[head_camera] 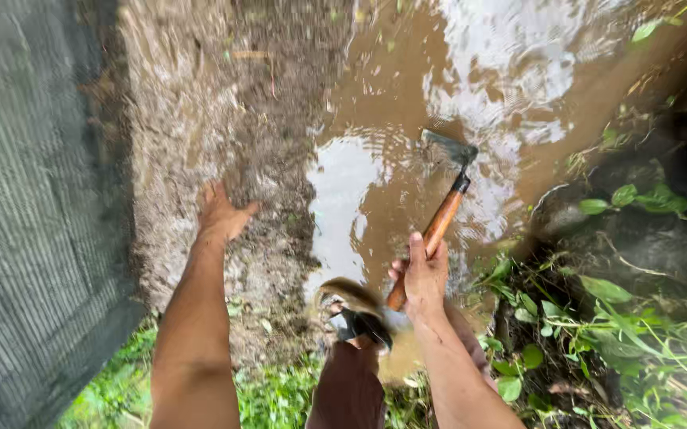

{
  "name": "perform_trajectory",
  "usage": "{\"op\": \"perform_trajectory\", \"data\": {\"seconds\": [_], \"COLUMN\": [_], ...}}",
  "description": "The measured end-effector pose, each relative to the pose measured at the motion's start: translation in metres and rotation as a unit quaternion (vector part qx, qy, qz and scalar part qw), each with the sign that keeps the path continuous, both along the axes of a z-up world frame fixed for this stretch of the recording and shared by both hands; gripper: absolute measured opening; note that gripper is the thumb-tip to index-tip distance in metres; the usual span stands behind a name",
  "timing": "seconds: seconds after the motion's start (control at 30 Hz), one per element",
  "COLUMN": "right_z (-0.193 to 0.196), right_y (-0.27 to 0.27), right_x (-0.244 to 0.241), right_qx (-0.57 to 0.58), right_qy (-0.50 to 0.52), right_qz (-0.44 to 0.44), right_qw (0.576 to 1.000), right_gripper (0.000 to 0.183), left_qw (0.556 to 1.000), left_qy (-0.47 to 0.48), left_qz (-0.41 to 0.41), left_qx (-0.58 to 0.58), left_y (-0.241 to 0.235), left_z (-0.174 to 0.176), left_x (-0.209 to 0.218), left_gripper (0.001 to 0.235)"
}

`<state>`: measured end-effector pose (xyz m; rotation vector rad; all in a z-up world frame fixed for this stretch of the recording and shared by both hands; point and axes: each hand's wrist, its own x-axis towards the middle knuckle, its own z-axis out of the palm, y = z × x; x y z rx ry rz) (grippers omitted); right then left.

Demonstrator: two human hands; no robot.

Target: The person uses a hoe to dig into the muddy ground of a shallow water channel and removes mud and debris by hand. The person repeatedly scrapes the soil and clears the channel while standing in the water.

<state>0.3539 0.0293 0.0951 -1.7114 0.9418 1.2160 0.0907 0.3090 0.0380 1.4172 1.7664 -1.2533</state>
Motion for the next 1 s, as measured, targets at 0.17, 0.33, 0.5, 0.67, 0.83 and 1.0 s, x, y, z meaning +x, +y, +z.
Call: {"op": "perform_trajectory", "data": {"seconds": [0.17, 0.33, 0.5, 0.67, 0.83, 1.0], "right_z": [0.014, 0.028, 0.044, 0.024, 0.01, 0.018], "right_y": [-0.01, -0.032, -0.047, -0.027, 0.032, 0.104], "right_x": [0.022, 0.077, 0.148, 0.233, 0.322, 0.396], "right_qx": [0.032, -0.003, -0.02, -0.065, -0.133, -0.037], "right_qy": [-0.053, -0.039, -0.097, -0.193, -0.273, -0.271], "right_qz": [0.026, 0.011, 0.119, 0.283, 0.496, 0.513], "right_qw": [0.998, 0.999, 0.988, 0.937, 0.814, 0.814], "right_gripper": [0.022, 0.02, 0.017, 0.037, 0.069, 0.079], "left_qw": [0.995, 0.981, 0.961, 0.934, 0.893, 0.889], "left_qy": [0.032, -0.137, -0.208, -0.243, -0.3, -0.29], "left_qz": [0.063, -0.082, -0.121, -0.195, -0.264, -0.279], "left_qx": [0.077, 0.11, 0.137, 0.174, 0.209, 0.217], "left_y": [-0.015, -0.025, 0.023, 0.114, 0.216, 0.297], "left_z": [0.029, 0.042, 0.069, 0.062, 0.027, 0.001], "left_x": [0.031, 0.067, 0.133, 0.222, 0.305, 0.354], "left_gripper": [0.075, 0.067, 0.057, 0.047, 0.052, 0.069]}}
